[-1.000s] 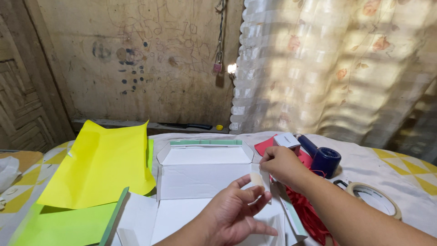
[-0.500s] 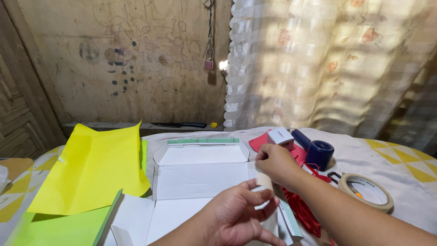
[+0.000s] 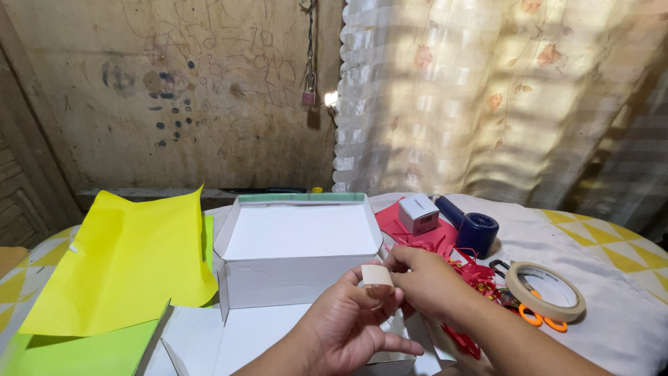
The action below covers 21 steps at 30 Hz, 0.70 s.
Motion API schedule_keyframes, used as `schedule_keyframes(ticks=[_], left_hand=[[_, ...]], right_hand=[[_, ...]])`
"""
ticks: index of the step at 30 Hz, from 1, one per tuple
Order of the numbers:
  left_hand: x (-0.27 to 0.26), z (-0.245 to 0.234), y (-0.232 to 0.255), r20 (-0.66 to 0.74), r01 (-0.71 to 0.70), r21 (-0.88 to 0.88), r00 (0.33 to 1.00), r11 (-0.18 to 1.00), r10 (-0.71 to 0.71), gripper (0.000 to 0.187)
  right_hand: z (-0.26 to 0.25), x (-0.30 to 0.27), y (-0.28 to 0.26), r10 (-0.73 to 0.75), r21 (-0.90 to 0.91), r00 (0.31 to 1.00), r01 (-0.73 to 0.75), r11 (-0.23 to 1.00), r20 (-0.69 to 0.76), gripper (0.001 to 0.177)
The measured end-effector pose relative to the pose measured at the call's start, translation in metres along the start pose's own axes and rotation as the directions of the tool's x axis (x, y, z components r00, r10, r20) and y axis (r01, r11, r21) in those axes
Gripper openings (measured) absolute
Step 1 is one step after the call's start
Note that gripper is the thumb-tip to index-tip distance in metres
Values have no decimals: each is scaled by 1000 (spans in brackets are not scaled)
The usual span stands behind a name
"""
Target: The person assembles a white paper box by folding its flaps and securing them with tape. They repeatedly cut pieces of tape with scissors and apply them to the box edges to hold the structure together.
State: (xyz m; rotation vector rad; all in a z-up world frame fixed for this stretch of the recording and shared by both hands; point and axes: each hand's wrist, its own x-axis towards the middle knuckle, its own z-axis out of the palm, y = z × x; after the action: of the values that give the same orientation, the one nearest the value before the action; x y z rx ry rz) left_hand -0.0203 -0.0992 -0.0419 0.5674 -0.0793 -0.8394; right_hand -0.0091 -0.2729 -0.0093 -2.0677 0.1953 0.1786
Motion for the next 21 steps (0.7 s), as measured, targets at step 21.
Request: schedule_keyframes(ticks=[21], left_hand=[[7, -37, 51, -461, 308, 525, 887, 794, -39, 42]], right_hand=[[19, -24, 26, 15, -82, 983, -31, 996, -182, 32]])
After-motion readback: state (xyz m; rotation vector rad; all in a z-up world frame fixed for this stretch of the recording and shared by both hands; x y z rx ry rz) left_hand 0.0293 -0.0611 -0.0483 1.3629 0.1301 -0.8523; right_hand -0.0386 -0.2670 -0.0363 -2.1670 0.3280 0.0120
